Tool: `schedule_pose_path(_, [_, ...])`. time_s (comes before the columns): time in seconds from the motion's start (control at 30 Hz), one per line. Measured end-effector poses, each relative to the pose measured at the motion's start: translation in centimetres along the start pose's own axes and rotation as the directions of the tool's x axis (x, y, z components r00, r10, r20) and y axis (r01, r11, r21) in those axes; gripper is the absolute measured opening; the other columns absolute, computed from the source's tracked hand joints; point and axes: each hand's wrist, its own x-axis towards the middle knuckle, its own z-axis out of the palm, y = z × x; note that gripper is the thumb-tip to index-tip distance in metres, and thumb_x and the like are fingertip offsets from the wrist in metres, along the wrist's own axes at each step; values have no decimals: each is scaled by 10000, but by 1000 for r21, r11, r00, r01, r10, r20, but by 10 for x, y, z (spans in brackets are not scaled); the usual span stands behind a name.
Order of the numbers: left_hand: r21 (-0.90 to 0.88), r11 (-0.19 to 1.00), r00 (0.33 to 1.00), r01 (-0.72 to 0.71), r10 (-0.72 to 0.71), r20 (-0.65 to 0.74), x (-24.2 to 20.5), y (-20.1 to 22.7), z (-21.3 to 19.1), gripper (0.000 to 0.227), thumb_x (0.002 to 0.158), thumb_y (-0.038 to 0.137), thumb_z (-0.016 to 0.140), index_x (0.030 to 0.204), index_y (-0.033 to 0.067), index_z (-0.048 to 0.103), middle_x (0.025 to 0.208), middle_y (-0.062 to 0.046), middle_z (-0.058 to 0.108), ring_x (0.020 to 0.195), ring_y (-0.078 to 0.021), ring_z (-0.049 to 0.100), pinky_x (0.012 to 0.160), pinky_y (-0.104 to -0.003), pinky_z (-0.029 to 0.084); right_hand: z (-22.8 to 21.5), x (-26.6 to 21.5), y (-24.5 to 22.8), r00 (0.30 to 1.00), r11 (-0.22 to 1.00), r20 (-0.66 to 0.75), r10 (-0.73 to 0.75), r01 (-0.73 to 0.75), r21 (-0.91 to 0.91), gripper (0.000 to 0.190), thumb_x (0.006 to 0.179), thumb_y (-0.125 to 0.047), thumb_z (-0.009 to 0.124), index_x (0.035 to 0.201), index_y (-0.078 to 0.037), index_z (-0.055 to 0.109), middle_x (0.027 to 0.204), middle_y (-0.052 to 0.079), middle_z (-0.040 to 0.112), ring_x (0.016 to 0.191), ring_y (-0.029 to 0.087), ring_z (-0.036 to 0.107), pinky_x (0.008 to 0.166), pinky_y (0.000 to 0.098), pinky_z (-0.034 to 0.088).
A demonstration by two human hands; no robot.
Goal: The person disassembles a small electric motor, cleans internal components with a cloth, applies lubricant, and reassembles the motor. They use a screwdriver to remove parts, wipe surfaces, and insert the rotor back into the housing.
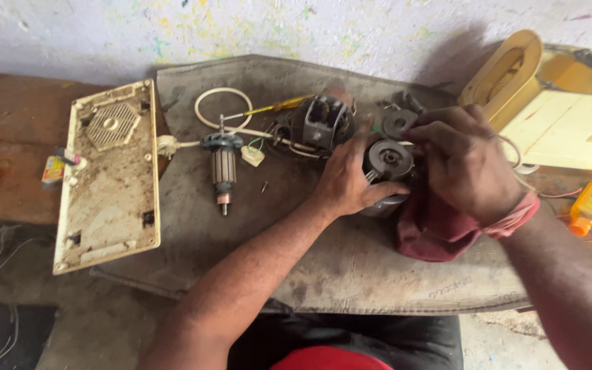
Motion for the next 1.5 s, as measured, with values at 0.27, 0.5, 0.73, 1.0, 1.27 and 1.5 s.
schedule_pose_path(0.27, [7, 999, 998, 51, -51, 26, 3, 3, -2, 1193, 751, 397, 900, 1594, -41, 178, 1373, -202, 621, 1231, -404, 640, 1062, -505, 501, 20, -9, -20, 993, 972, 79, 85, -65, -226, 309, 877, -228, 667, 1113, -40, 732, 1118, 120, 705, 981, 325, 630, 796, 454, 522])
schedule_pose_path(0.5, [13, 999, 999, 44, -45, 29, 4, 6, -3, 1189, 768, 391, 893, 1622, -15, 173, 1370, -163, 642, 1253, -360, 659, 1089, -481, 512, 23, -5, -4, 842, 936, 435, 319, -208, -285, 248, 925, -281, 659, 1010, -79, 776, 958, 135, 693, 867, 260, 674, 672, 397, 601])
schedule_pose_path(0.73, [50, 998, 999, 46, -47, 26, 1, 0, 2, 1259, 722, 496, 932, 1604, -6, 186, 1366, -169, 625, 1274, -368, 636, 1119, -492, 485, -1, 8, -8, 900, 841, 164, 404, -436, 320, 175, 954, -126, 675, 1067, -18, 753, 951, 157, 704, 817, 270, 706, 717, 408, 568])
schedule_pose_path(1.0, [27, 999, 999, -40, 40, -3, 9, 16, -13, 1225, 764, 587, 864, 1621, -7, 222, 1394, -196, 614, 1297, -370, 630, 1144, -488, 485, -6, -36, 27, 946, 905, 188, 263, -310, 293, 125, 924, -129, 680, 979, -34, 741, 953, 127, 707, 886, 305, 682, 840, 409, 552])
schedule_pose_path(1.27, [233, 972, 919, 24, 70, -388, -38, 27, -79, 681, 944, 365, 809, 1448, 34, 493, 1375, -171, 603, 1274, -289, 616, 1139, -399, 539, 18, -116, 42, 887, 807, -177, 426, -461, -370, 303, 1041, -311, 729, 1249, -91, 738, 1239, 134, 719, 1156, 360, 611, 997, 481, 479])
schedule_pose_path(1.5, [669, 467, 815, 579, -338, -470, -55, -3, -177, 1113, 772, 435, 892, 1535, -14, 217, 1222, -288, 630, 1064, -401, 654, 902, -500, 550, 47, -133, 29, 807, 764, -143, 573, -589, -264, 380, 1021, -390, 685, 1280, -112, 705, 1274, 110, 670, 1278, 367, 577, 1078, 565, 415])
